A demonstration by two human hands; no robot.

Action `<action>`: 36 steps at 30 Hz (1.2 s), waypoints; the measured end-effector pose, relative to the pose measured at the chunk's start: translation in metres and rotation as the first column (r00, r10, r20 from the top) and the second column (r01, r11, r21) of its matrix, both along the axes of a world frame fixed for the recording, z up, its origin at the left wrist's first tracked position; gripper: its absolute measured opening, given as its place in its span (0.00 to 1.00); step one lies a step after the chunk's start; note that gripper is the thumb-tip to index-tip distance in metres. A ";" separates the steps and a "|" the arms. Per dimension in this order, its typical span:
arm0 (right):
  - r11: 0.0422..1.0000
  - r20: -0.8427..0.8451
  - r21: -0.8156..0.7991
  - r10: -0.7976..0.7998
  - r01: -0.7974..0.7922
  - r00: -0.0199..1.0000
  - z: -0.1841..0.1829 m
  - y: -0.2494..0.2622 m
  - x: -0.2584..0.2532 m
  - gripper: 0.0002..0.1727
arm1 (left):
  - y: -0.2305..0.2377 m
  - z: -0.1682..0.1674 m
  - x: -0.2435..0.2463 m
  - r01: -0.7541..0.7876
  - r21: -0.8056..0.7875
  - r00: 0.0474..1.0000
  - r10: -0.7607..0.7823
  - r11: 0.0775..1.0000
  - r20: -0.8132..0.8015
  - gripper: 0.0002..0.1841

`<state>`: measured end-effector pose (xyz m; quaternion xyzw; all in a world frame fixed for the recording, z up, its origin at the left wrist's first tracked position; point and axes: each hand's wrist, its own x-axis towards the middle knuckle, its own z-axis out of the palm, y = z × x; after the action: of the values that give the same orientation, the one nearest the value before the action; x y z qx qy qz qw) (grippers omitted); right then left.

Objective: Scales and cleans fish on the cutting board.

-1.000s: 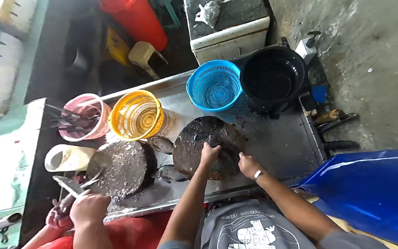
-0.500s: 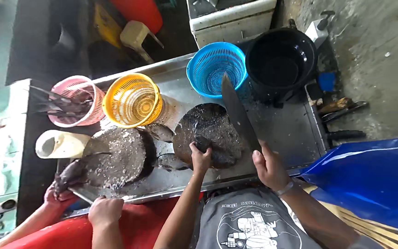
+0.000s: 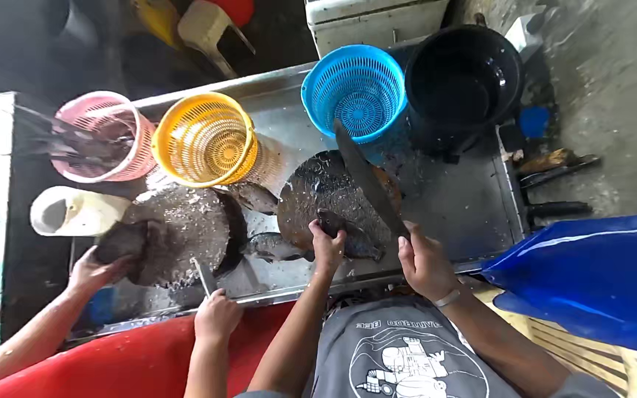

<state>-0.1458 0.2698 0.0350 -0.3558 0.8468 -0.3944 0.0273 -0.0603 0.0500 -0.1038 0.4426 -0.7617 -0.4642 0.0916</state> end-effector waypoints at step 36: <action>0.871 0.288 0.459 0.039 -0.174 0.957 -0.096 0.104 0.017 0.27 | -0.039 0.032 0.066 -0.091 0.237 0.940 0.162 0.967 -0.299 0.39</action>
<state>-0.1289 0.3734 -0.0605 -0.3274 0.8851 -0.2151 0.2513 0.0055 0.0112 -0.0720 0.4181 -0.6510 -0.6035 0.1929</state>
